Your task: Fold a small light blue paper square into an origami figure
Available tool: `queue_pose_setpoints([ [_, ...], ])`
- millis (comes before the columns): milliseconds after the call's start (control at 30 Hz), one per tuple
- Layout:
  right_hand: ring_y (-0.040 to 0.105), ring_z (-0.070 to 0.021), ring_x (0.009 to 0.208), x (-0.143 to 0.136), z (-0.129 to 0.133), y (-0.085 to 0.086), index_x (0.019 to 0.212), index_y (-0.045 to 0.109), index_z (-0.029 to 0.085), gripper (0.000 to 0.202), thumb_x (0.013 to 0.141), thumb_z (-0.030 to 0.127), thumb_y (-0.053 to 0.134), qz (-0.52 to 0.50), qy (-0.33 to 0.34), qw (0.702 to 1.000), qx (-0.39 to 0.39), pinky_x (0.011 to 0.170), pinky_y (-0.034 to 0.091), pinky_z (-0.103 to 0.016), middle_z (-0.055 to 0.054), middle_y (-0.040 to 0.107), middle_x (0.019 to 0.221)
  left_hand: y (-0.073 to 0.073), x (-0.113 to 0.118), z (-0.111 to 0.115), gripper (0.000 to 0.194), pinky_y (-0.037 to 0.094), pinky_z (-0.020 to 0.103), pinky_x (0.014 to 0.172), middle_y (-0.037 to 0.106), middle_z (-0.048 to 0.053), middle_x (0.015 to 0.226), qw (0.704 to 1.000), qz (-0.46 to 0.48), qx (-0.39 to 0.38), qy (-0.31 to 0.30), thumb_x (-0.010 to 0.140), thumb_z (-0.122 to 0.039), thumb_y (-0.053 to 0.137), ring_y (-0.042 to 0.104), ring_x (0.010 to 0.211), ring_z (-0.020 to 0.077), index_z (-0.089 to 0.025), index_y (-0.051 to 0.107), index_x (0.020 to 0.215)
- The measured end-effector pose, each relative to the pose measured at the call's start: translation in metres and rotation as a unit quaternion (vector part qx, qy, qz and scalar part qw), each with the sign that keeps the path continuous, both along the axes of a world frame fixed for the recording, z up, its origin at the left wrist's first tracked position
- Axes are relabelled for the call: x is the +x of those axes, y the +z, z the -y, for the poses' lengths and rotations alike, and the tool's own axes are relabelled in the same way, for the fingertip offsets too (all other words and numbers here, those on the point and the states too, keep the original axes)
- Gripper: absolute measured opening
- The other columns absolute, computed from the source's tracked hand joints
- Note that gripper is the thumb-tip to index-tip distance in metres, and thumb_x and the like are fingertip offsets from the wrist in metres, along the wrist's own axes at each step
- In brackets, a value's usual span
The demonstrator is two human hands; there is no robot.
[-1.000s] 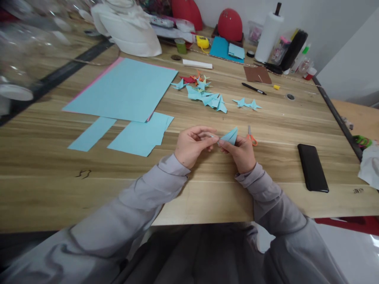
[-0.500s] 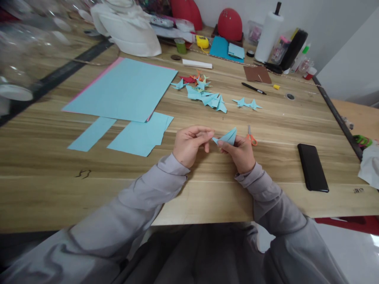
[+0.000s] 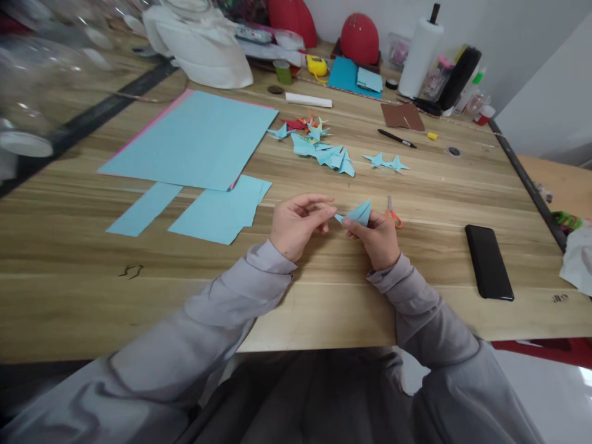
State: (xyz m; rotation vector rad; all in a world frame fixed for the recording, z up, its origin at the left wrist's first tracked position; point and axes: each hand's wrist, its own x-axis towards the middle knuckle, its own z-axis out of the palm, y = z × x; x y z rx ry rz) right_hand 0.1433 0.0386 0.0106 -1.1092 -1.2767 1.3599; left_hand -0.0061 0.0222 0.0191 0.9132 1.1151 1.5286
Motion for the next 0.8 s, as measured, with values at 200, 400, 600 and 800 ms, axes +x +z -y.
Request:
queue_pose_setpoints([
  [200, 0.051, -0.0097, 0.047, 0.0003, -0.0005, -0.0015, 0.06, 0.066, 0.019, 0.022, 0.059, 0.034, 0.081, 0.019, 0.0, 1.0, 0.004, 0.049, 0.042, -0.025, 0.003, 0.061, 0.051, 0.0002, -0.0005, 0.0008, 0.016, 0.039, 0.019, 0.04, 0.056, -0.004, 0.043, 0.999, -0.041, 0.019, -0.004, 0.065, -0.022, 0.075, 0.05, 0.037, 0.0074, -0.013, 0.07, 0.077],
  [400, 0.051, -0.0099, 0.049, 0.0012, -0.0016, -0.003, 0.059, 0.065, 0.019, 0.019, 0.061, 0.032, 0.079, 0.015, -0.006, 1.0, 0.008, 0.05, 0.042, -0.025, 0.003, 0.061, 0.052, -0.0003, -0.0003, 0.0, 0.021, 0.04, 0.019, 0.038, 0.061, -0.002, 0.052, 1.0, -0.02, 0.003, -0.016, 0.065, -0.028, 0.075, 0.055, 0.038, 0.0086, -0.013, 0.07, 0.08],
  [600, 0.052, -0.0102, 0.05, 0.0013, -0.0013, -0.003, 0.06, 0.066, 0.019, 0.018, 0.062, 0.031, 0.079, 0.018, -0.008, 1.0, 0.014, 0.051, 0.043, -0.026, 0.003, 0.062, 0.054, -0.0013, -0.0018, 0.0004, 0.024, 0.043, 0.022, 0.039, 0.069, 0.002, 0.069, 1.0, 0.003, -0.004, -0.026, 0.068, -0.033, 0.073, 0.055, 0.039, 0.0078, -0.014, 0.069, 0.083],
  [800, 0.05, -0.0096, 0.047, -0.0003, -0.0007, -0.0015, 0.06, 0.066, 0.019, 0.02, 0.06, 0.033, 0.08, 0.014, -0.007, 1.0, -0.005, 0.049, 0.042, -0.026, 0.003, 0.061, 0.051, -0.0001, -0.0017, 0.0016, 0.033, 0.042, 0.021, 0.04, 0.071, 0.005, 0.077, 0.999, 0.02, -0.02, -0.047, 0.07, -0.042, 0.071, 0.056, 0.041, 0.0076, -0.014, 0.069, 0.088],
])
